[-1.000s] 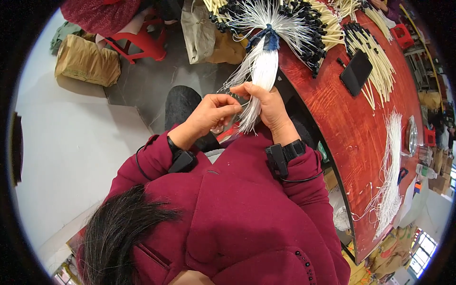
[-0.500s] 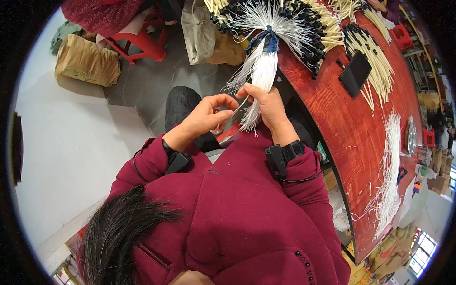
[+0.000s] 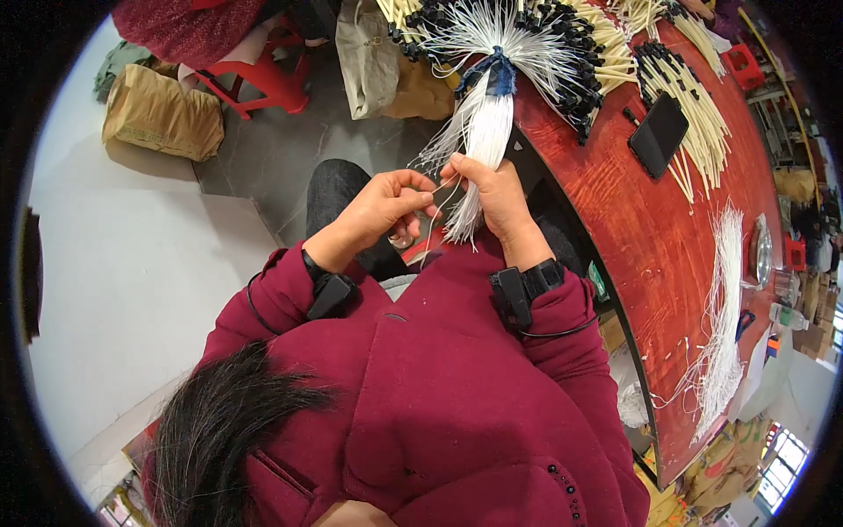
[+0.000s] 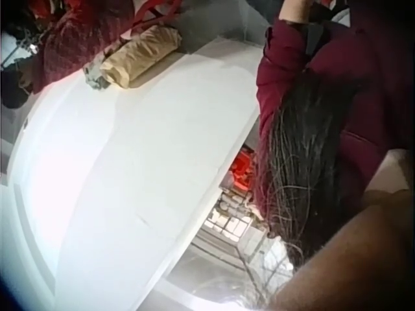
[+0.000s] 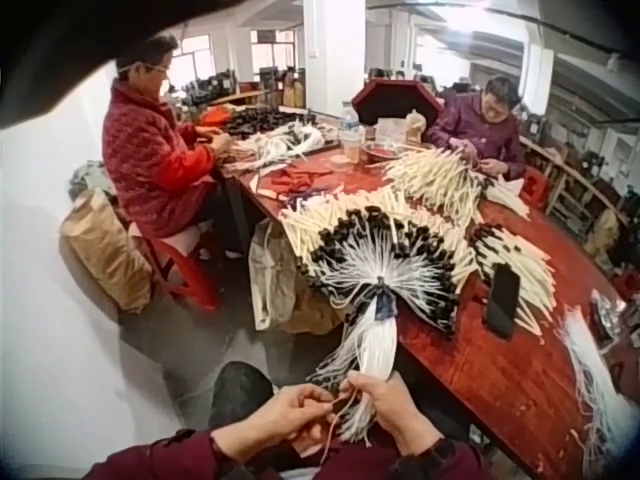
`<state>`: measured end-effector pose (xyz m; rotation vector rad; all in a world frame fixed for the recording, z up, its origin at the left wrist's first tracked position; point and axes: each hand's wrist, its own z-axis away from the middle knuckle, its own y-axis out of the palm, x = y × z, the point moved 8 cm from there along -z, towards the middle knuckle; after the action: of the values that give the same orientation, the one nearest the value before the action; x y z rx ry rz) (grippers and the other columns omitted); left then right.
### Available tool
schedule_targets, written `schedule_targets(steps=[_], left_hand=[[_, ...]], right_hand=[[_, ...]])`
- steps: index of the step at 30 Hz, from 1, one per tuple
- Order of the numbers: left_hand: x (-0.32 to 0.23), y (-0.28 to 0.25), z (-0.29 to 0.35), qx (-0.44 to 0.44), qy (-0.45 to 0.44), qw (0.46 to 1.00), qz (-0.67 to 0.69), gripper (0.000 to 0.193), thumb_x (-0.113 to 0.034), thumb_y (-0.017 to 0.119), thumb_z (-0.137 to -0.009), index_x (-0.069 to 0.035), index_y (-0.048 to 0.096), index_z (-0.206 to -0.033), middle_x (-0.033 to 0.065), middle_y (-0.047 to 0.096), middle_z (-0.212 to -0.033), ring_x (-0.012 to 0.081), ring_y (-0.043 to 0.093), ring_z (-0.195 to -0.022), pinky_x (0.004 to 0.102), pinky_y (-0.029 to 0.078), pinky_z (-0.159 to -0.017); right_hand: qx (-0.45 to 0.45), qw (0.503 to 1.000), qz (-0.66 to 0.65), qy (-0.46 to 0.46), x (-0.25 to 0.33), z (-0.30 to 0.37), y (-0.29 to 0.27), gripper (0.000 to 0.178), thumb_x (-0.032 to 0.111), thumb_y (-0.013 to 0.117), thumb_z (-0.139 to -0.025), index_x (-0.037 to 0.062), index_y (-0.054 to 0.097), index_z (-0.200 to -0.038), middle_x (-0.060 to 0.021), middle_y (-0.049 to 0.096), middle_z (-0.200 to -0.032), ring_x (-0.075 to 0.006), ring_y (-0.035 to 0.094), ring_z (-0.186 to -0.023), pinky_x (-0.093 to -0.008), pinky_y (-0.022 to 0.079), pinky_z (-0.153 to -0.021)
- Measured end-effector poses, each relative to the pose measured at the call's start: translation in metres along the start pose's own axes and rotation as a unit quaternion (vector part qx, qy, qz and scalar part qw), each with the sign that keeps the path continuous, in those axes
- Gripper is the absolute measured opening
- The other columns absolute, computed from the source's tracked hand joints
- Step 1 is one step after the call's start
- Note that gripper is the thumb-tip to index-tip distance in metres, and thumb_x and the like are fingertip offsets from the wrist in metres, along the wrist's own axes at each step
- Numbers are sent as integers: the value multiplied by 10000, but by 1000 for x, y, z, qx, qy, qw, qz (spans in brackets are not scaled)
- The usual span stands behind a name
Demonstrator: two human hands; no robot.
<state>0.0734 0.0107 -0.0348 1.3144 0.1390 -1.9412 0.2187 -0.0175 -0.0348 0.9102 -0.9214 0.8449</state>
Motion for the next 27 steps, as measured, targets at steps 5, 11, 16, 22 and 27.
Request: schedule_targets(steps=[5,11,16,22,27], left_hand=[[1,-11,2,-12,32,998,-58,132,-150,587,-903,-19,603,-898,34,650,-763,44,545,-517,170,422,-443],[-32,1,12,-14,213,975,-63,105,-130,609,-886,-25,616,-881,14,630,-751,52,566,-601,172,438,-504],[-51,17,-14,-13,197,979,58,78,-94,647,-850,-16,653,-851,-3,637,-773,71,579,-649,197,445,-538],[-77,3,-3,-180,402,843,-310,43,-76,668,-767,-45,697,-756,66,660,-815,184,628,-623,281,490,-556],[-75,10,5,-143,433,790,-410,117,-33,666,-750,-48,671,-866,93,650,-790,210,619,-635,303,487,-560]], right_hand=[[3,1000,-15,3,0,0,3,151,146,629,-834,-4,653,-837,-61,646,-756,-134,601,-681,-259,471,-641],[-1,999,-27,-18,2,0,2,158,141,627,-838,-16,645,-832,-54,632,-732,-137,597,-650,-247,467,-605],[17,999,-44,-2,-6,-4,1,164,149,625,-838,-13,642,-815,-46,623,-708,-123,569,-604,-241,441,-568],[11,1000,7,-24,-1,-3,-1,170,156,613,-842,1,638,-776,-38,612,-671,-98,523,-550,-234,406,-532],[22,999,34,-13,1,-3,3,131,124,591,-847,30,608,-757,-24,585,-663,-91,498,-546,-226,393,-532]])
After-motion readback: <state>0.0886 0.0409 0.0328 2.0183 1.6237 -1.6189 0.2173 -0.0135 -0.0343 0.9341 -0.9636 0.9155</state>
